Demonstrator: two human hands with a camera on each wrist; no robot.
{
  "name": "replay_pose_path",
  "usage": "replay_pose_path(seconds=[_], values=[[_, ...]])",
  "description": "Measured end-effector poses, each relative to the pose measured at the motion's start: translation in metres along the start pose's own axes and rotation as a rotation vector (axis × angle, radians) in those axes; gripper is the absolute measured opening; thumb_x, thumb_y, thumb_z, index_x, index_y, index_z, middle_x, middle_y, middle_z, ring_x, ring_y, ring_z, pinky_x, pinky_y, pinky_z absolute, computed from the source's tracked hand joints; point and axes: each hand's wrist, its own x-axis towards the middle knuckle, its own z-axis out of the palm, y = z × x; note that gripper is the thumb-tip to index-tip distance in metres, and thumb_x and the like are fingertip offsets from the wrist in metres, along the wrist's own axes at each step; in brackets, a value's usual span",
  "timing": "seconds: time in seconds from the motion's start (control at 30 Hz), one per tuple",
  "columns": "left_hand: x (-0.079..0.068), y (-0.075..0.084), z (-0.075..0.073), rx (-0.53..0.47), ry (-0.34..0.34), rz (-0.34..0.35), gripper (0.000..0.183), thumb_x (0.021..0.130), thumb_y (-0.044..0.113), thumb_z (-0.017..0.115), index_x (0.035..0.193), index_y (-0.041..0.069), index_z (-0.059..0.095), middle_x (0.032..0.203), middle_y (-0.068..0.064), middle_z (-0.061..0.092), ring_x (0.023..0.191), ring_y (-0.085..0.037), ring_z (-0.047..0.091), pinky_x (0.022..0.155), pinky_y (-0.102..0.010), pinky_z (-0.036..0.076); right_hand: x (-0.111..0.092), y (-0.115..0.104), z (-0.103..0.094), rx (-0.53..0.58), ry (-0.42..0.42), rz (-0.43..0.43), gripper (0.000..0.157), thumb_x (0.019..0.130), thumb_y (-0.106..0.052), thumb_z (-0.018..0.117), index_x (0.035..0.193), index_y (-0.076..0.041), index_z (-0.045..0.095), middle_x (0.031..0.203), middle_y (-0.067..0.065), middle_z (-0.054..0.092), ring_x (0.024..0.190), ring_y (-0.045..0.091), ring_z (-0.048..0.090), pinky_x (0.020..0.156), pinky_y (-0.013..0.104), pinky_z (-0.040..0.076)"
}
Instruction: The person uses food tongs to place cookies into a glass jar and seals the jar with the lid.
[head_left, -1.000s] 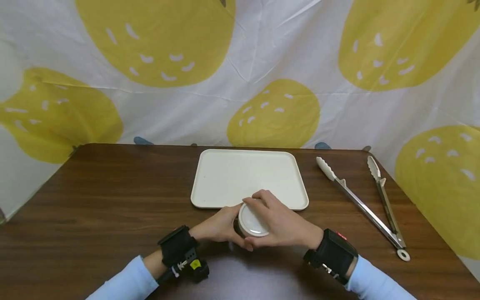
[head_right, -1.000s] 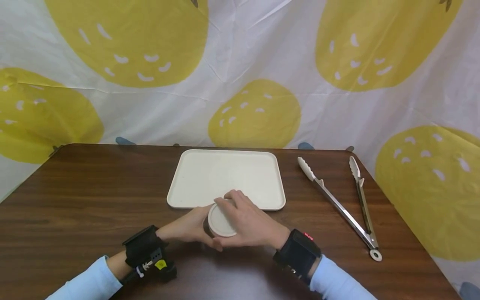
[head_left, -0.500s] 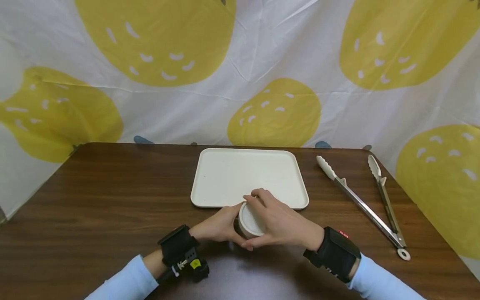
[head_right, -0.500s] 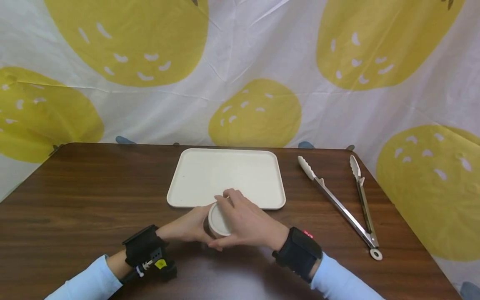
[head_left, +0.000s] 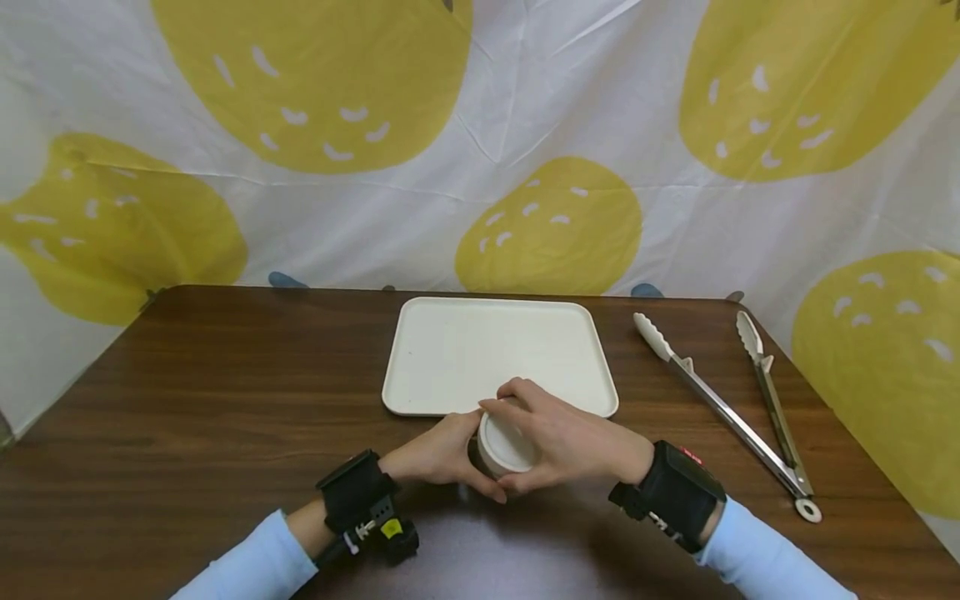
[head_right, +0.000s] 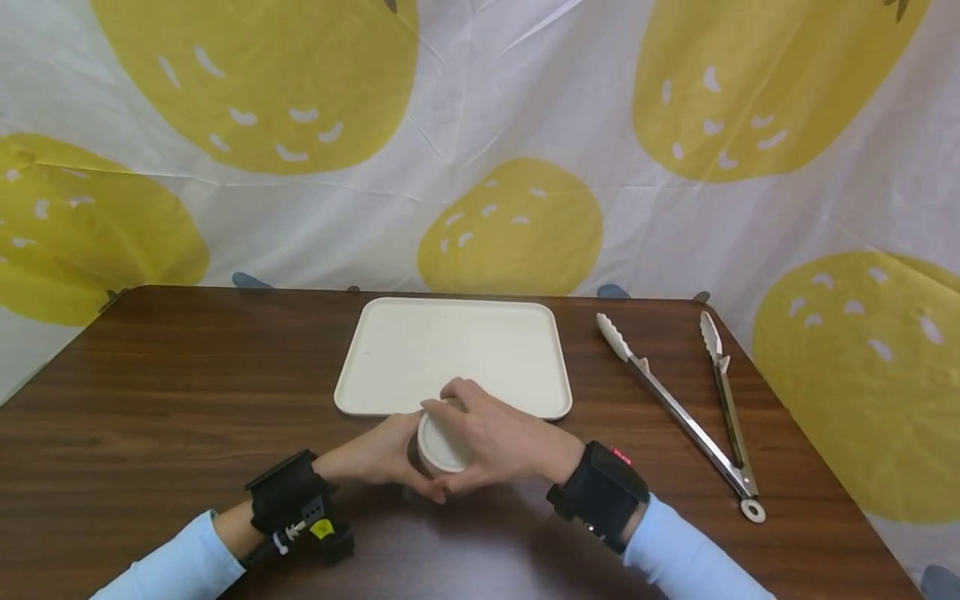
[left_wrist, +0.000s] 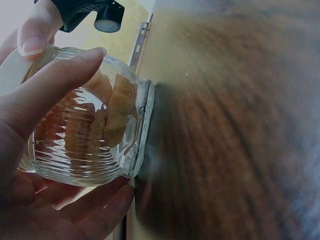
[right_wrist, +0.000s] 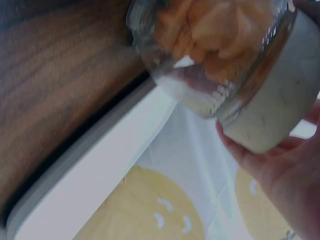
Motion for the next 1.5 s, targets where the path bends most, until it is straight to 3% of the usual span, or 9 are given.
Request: replay_pose_path(seconds=[0.33, 0.63, 1.0, 1.3, 1.4, 1.5], values=[[-0.001, -0.001, 0.0, -0.023, -0.003, 0.022, 0.084, 0.058, 0.028, 0.082, 0.127, 0.004, 0.039, 0.119, -0.013, 0.055, 0.105, -0.021, 0.05, 0.092, -0.042, 0.044, 0.003, 0.003, 0.001, 0.03, -0.021, -0.03, 0.072, 0.068, -0.041, 0.07, 0.125, -0.004, 0.045, 0.115, 0.011, 0.043, 0.1, 0.017, 0.045, 0.08, 0.03, 0.05], [0.0, -0.002, 0.0, -0.015, -0.007, 0.019, 0.085, 0.057, 0.028, 0.082, 0.127, 0.004, 0.04, 0.119, -0.013, 0.056, 0.105, -0.021, 0.05, 0.092, -0.042, 0.044, 0.0, 0.004, 0.016, -0.003, 0.076, -0.004, 0.071, 0.069, -0.04, 0.068, 0.126, -0.005, 0.044, 0.111, 0.011, 0.045, 0.095, 0.016, 0.047, 0.076, 0.029, 0.051], [0.0, -0.001, 0.0, -0.033, 0.0, 0.006, 0.089, 0.056, 0.026, 0.083, 0.13, 0.004, 0.037, 0.119, -0.014, 0.056, 0.105, -0.021, 0.051, 0.092, -0.042, 0.045, -0.001, -0.012, 0.029, -0.154, 0.229, 0.133, 0.065, 0.07, -0.042, 0.064, 0.12, -0.003, 0.047, 0.092, 0.012, 0.048, 0.078, 0.019, 0.046, 0.064, 0.033, 0.05], [0.0, -0.002, 0.001, -0.034, 0.008, 0.019, 0.091, 0.057, 0.029, 0.082, 0.132, 0.005, 0.036, 0.124, -0.014, 0.054, 0.11, -0.021, 0.049, 0.094, -0.043, 0.044, 0.002, -0.027, 0.038, -0.226, 0.316, 0.293, 0.063, 0.072, -0.043, 0.065, 0.116, 0.0, 0.047, 0.09, 0.019, 0.05, 0.072, 0.027, 0.049, 0.058, 0.039, 0.051], [0.0, -0.002, 0.001, -0.032, 0.006, 0.023, 0.091, 0.058, 0.029, 0.082, 0.132, 0.006, 0.035, 0.124, -0.015, 0.054, 0.11, -0.022, 0.049, 0.094, -0.043, 0.044, 0.0, -0.026, 0.034, -0.205, 0.283, 0.3, 0.068, 0.072, -0.047, 0.064, 0.118, -0.001, 0.046, 0.09, 0.018, 0.049, 0.074, 0.025, 0.048, 0.058, 0.038, 0.051], [-0.001, -0.001, 0.0, -0.02, 0.004, 0.016, 0.092, 0.057, 0.029, 0.082, 0.133, 0.007, 0.034, 0.124, -0.014, 0.053, 0.11, -0.022, 0.049, 0.094, -0.043, 0.043, -0.003, -0.017, 0.025, -0.112, 0.185, 0.226, 0.076, 0.071, -0.054, 0.064, 0.124, -0.003, 0.043, 0.1, 0.013, 0.05, 0.084, 0.02, 0.048, 0.065, 0.035, 0.052]])
